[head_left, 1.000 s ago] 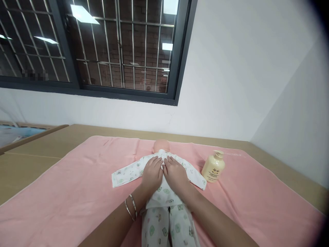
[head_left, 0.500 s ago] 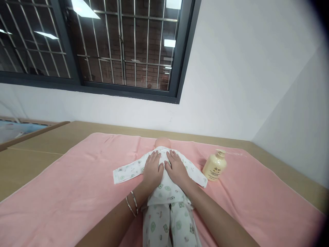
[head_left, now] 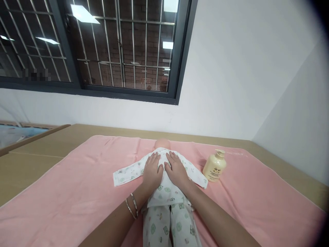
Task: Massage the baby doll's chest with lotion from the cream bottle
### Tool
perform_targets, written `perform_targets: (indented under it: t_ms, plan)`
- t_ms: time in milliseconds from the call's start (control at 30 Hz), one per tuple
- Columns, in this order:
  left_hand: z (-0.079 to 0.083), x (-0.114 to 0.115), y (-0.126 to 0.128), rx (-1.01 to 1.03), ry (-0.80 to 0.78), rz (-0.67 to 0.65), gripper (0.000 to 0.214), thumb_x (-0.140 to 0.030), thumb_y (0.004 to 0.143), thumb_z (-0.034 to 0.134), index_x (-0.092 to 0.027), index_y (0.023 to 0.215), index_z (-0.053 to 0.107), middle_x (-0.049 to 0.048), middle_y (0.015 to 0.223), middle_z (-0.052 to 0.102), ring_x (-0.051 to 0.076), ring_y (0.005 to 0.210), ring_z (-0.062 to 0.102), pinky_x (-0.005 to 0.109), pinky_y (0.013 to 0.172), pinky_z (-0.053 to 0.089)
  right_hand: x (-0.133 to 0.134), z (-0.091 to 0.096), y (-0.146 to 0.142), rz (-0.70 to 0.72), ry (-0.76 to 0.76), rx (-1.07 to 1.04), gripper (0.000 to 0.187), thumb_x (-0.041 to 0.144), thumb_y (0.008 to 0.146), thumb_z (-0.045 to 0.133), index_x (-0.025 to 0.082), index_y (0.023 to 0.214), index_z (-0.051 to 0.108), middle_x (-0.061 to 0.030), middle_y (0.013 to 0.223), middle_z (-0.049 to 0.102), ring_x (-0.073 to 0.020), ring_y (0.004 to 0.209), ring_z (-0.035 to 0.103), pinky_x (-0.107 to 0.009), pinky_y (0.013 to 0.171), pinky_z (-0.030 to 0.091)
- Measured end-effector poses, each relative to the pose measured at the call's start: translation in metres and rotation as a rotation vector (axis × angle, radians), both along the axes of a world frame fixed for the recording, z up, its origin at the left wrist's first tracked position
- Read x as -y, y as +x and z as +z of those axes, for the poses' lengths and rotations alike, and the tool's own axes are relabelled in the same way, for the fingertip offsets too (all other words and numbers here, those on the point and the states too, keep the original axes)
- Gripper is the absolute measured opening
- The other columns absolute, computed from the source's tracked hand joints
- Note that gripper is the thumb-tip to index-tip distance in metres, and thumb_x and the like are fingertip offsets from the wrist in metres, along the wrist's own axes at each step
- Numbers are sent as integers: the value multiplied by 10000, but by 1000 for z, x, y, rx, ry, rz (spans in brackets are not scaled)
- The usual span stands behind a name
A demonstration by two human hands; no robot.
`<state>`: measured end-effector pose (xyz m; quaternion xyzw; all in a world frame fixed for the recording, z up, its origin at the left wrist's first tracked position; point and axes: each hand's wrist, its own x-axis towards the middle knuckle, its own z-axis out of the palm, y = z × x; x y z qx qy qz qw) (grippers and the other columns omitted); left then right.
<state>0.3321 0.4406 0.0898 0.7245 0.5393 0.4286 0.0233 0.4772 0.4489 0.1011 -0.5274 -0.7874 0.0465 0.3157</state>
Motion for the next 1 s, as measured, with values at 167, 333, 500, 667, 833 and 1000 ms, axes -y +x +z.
perform_targets:
  t_ms: [167,333,500,667,833,1000]
  plan:
    - [0,1,0,-3,-2,-2,449,-192,866,407,-118,1287,544,134,1404,500,262,1341,416,516,1145,312,0,-1,0,4,3,-12,489,297,980,407,102,1428,423,-117,1496,308,-251,1404,211,-427,1163,179]
    - [0,0,0,9,5,-4,435,-193,860,422,-140,1270,559,126,1395,512,270,1333,428,529,1133,330,1,1,0,-5,-10,-13,493,301,980,401,99,1429,421,-113,1500,301,-250,1405,208,-425,1164,177]
    - [1,1,0,-8,1,4,440,-185,864,406,-122,1275,553,131,1396,510,259,1335,425,512,1142,320,0,-1,0,-4,-11,-17,494,303,978,397,111,1433,417,-108,1503,296,-240,1405,209,-418,1167,169]
    - [1,1,1,-8,5,10,435,-188,863,411,-138,1270,556,118,1393,516,248,1333,428,511,1139,324,0,-1,1,-2,0,-22,494,307,977,396,111,1429,422,-112,1500,302,-235,1404,213,-414,1165,174]
    - [-1,0,0,10,26,4,440,-186,851,425,-165,1270,559,104,1385,527,251,1326,438,518,1131,332,1,1,1,-1,-10,-17,494,312,980,384,106,1427,423,-108,1500,303,-242,1403,211,-428,1162,181]
    - [0,0,0,7,20,1,437,-190,856,419,-160,1269,559,105,1393,519,255,1328,434,520,1131,331,2,2,0,-7,-10,-1,489,303,980,380,107,1427,423,-112,1497,312,-248,1400,219,-430,1158,188]
